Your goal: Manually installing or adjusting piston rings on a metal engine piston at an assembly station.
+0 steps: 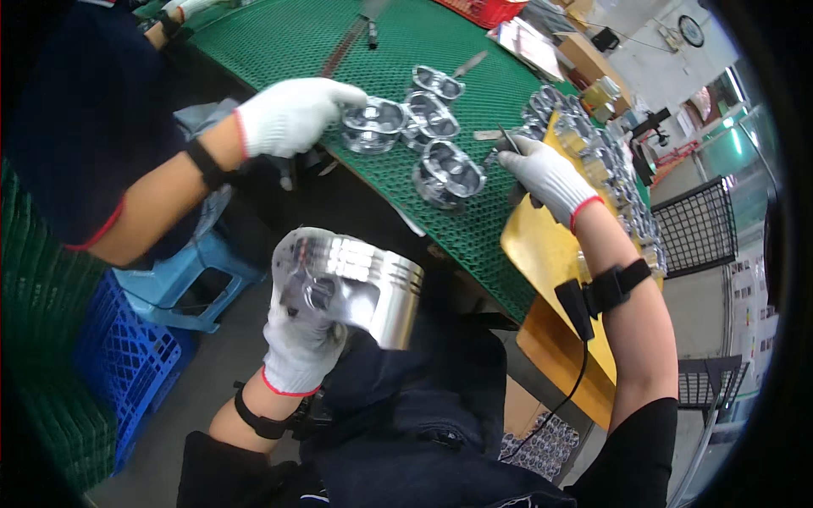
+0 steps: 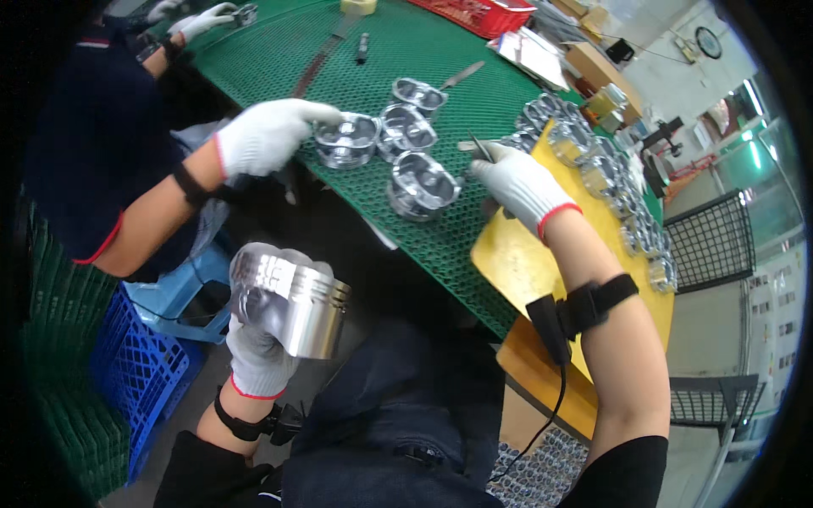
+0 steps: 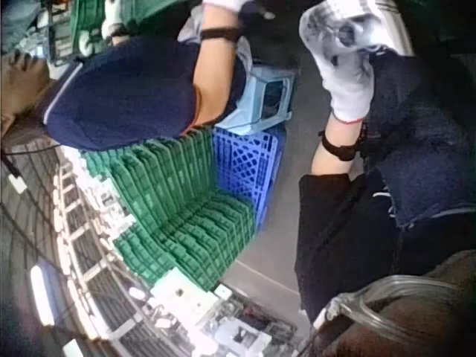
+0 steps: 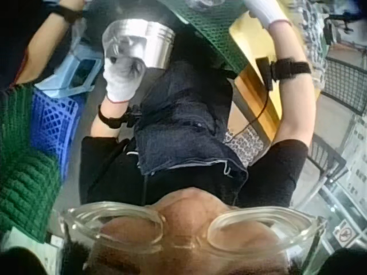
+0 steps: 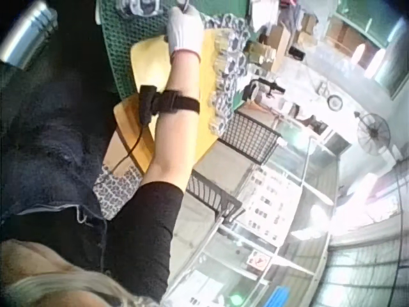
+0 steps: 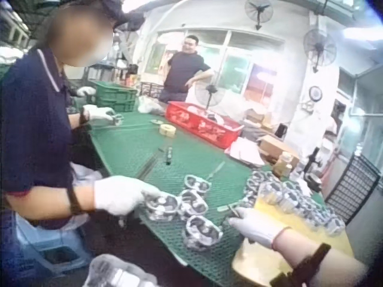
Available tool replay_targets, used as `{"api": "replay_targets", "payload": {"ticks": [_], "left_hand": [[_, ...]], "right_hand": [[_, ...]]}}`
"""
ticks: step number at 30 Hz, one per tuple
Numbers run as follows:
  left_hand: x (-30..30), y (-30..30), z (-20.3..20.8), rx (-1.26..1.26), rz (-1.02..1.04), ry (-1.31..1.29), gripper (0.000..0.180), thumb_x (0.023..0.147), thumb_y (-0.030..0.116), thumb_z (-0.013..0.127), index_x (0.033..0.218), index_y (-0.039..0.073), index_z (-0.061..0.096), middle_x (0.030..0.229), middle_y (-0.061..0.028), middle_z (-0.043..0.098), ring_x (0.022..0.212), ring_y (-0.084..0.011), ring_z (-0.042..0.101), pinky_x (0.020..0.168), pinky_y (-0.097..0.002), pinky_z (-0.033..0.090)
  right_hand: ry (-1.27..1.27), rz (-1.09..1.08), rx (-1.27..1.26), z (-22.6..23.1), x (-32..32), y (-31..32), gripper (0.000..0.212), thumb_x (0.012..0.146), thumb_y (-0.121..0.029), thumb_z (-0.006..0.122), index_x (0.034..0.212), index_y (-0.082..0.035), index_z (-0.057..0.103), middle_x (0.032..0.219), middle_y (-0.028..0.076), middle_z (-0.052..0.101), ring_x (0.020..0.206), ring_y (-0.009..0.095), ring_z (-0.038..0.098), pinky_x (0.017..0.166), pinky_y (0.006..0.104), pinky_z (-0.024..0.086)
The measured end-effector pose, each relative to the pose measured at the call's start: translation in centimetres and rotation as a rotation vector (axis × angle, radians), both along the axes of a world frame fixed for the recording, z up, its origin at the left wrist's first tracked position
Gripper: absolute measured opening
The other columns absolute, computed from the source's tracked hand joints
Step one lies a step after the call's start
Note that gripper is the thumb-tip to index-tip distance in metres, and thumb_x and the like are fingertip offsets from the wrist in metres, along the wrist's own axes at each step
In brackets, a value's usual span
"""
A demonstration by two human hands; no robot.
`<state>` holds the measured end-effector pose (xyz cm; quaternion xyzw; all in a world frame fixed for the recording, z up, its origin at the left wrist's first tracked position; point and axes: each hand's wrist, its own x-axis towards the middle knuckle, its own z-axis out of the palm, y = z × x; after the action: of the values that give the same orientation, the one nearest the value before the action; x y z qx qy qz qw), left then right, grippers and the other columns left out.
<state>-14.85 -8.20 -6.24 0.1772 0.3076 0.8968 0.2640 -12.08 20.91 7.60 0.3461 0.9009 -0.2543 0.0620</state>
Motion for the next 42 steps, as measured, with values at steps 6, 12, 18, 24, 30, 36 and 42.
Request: {"api": "replay_targets", "payload": {"ticks": [6,12,18,24,30,36,42], "left_hand": [[-2.8,-1.2,0.7,0.164,0.099,0.214,0.043,0.094,0.042,0.057,0.115,0.006,0.048,0.115,-0.0205,0.057,0.110,-0.0360,0.059,0.094,-0.0487,0.052],[-2.9,-2.3,1.3,0.135,0.091,0.213,0.046,0.093,0.036,0.062,0.119,0.001,0.047,0.118,-0.0212,0.058,0.111,-0.0341,0.060,0.094,-0.0459,0.052],[-0.9,-3.8,0.7,-0.039,-0.013,-0.184,0.064,0.087,0.025,0.072,0.137,0.001,0.041,0.128,-0.0155,0.056,0.117,-0.0266,0.058,0.101,-0.0408,0.048],[-0.3,-3.9,1.6,0.020,-0.231,-0.368,0.065,0.085,0.023,0.075,0.136,0.002,0.042,0.127,-0.0144,0.057,0.117,-0.0266,0.058,0.104,-0.0412,0.046],[0.4,-3.4,0.4,0.131,-0.421,-0.573,0.061,0.083,0.022,0.074,0.133,0.000,0.046,0.128,-0.0176,0.056,0.120,-0.0321,0.056,0.105,-0.0487,0.043],[0.7,-0.4,0.6,0.349,-0.790,-0.473,0.052,0.095,0.038,0.054,0.130,0.000,0.052,0.149,-0.0239,0.034,0.143,-0.0424,0.023,0.108,-0.0686,0.030],[3.4,2.5,1.1,0.460,-1.010,-0.607,0.038,0.098,0.042,0.048,0.114,0.009,0.055,0.131,-0.0149,0.048,0.126,-0.0365,0.043,0.091,-0.0671,0.044]], "right_hand": [[-0.118,0.079,-0.015,-4.9,-4.1,3.9,0.050,0.091,-0.019,0.051,0.139,-0.008,0.047,0.084,0.008,0.063,0.055,0.015,0.057,0.051,0.0296,0.046],[-0.120,0.041,-0.090,-6.1,-5.3,5.1,0.047,0.091,-0.015,0.051,0.136,-0.002,0.050,0.080,0.006,0.062,0.052,0.012,0.055,0.049,0.0294,0.046],[0.023,-0.007,-0.061,-5.7,-4.6,4.6,0.036,0.090,-0.031,0.061,0.110,0.000,0.063,0.075,0.007,0.063,0.053,0.016,0.057,0.052,0.0303,0.045],[0.096,-0.109,-0.142,-3.4,-3.0,4.7,0.031,0.089,-0.028,0.065,0.109,-0.006,0.059,0.078,-0.002,0.056,0.053,0.007,0.051,0.044,0.0230,0.037],[0.450,-0.116,-0.338,1.0,2.8,2.2,0.040,0.089,-0.024,0.060,0.123,-0.002,0.054,0.089,0.004,0.061,0.064,0.009,0.059,0.044,0.0178,0.038],[0.553,-0.306,-0.761,1.1,13.9,-6.8,0.032,0.070,-0.008,0.060,0.099,0.003,0.060,0.084,0.018,0.068,0.049,0.016,0.059,0.043,0.0250,0.045],[0.202,-0.195,-1.026,-1.7,21.0,-9.8,0.036,0.083,-0.005,0.063,0.117,0.005,0.059,0.102,0.013,0.066,0.072,0.015,0.064,0.063,0.0264,0.053]]}}
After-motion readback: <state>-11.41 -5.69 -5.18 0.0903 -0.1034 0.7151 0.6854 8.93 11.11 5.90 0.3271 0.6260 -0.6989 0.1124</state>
